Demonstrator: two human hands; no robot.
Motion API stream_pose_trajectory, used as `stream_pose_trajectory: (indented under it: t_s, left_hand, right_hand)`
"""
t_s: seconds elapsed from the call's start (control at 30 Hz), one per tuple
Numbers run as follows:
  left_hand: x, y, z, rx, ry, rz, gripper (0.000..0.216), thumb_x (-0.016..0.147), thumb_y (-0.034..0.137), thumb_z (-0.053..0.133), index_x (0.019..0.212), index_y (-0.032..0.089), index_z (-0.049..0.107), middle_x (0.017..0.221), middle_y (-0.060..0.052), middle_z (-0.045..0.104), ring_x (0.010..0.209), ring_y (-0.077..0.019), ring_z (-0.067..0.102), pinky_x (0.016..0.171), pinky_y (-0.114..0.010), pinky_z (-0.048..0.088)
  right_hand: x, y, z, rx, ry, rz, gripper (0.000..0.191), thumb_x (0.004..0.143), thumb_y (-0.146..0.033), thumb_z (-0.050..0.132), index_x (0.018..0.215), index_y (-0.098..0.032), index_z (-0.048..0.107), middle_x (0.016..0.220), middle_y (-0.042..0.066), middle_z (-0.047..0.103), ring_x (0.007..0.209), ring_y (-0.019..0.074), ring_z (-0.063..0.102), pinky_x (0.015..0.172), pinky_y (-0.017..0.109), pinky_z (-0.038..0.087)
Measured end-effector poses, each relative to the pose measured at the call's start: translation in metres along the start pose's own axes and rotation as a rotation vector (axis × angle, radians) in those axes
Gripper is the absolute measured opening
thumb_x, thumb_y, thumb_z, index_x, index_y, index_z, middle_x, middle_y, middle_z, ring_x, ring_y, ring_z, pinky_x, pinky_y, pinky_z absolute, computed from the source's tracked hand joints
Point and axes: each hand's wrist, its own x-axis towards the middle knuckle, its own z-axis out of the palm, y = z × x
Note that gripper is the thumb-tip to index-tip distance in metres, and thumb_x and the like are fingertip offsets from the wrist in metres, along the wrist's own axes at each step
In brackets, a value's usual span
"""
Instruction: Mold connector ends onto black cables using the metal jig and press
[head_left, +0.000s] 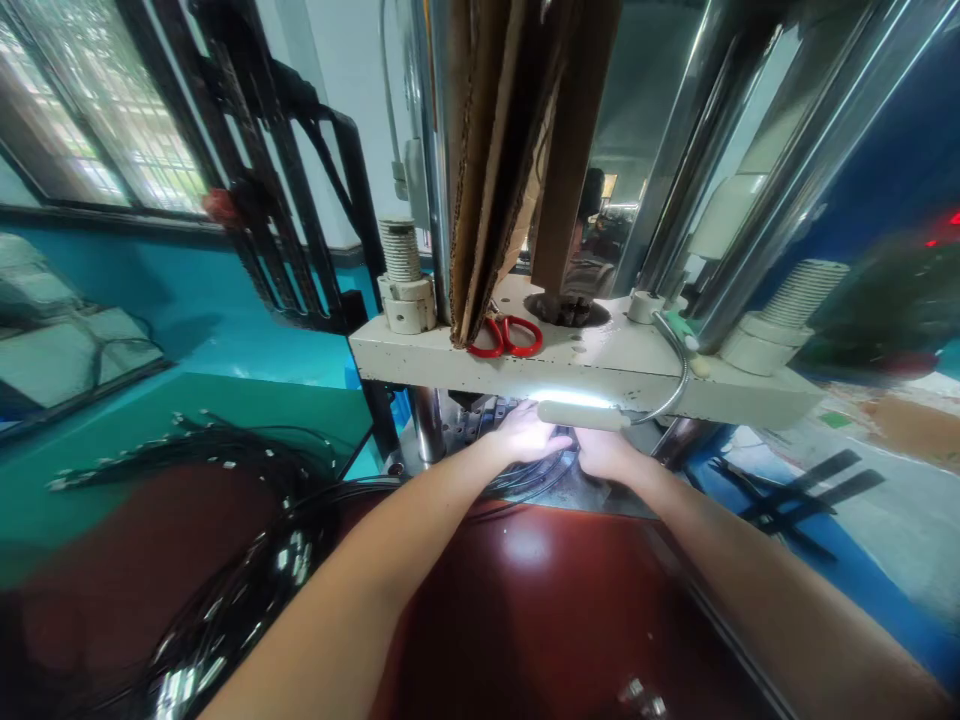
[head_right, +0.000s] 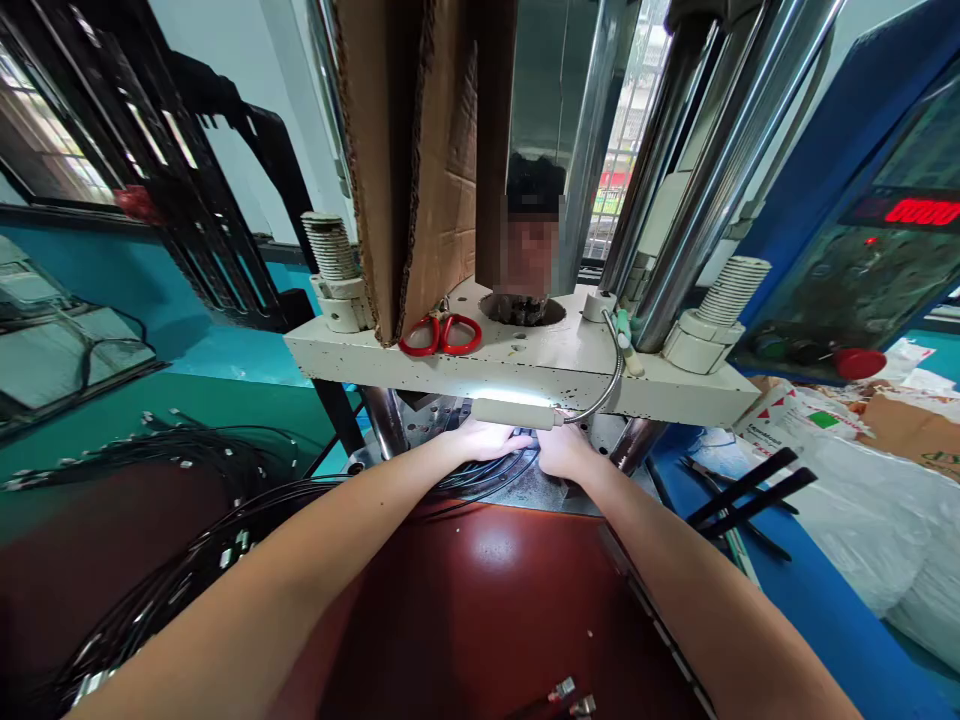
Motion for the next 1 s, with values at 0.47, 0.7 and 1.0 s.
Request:
stream_pose_trajectory:
  t_s: [0.47,0.7,1.0]
  left_hand:
    - [-0.069,-0.044,-0.017,-0.036,0.019,-0.135,0.049,0.087,0.04,0.036,0.129,0.016,0.036,0.137,-0.009,0.038,0.126,-0.0198,0.034,0.103,-0.038,0.029]
    - [-0.054,-0.035,-0.012,0.013,0.004,0.021,0.055,0.086,0.039,0.038,0.132,0.011,0.032,0.138,-0.013,0.036,0.128,-0.0213,0.03,0.107,-0.038,0.024]
    - [-0.034,-0.037,0.003,-0.056,0.022,-0.125,0.046,0.087,0.045,0.033,0.119,0.014,0.045,0.114,-0.012,0.056,0.108,-0.0245,0.05,0.092,-0.039,0.039]
  right_hand:
    - [0.005,-0.03,-0.015,0.035,0.111,-0.153,0.053,0.071,-0.001,0.039,0.121,-0.012,0.052,0.122,0.013,0.055,0.113,0.0242,0.05,0.095,0.04,0.039]
    - [0.014,-0.034,-0.017,-0.004,0.138,-0.248,0.046,0.08,-0.004,0.035,0.123,-0.01,0.05,0.118,0.015,0.057,0.111,0.0238,0.051,0.094,0.039,0.041]
    - [0.029,-0.042,-0.004,-0.008,0.169,-0.141,0.036,0.087,-0.01,0.033,0.116,-0.016,0.055,0.102,0.013,0.063,0.091,0.0255,0.059,0.09,0.041,0.04]
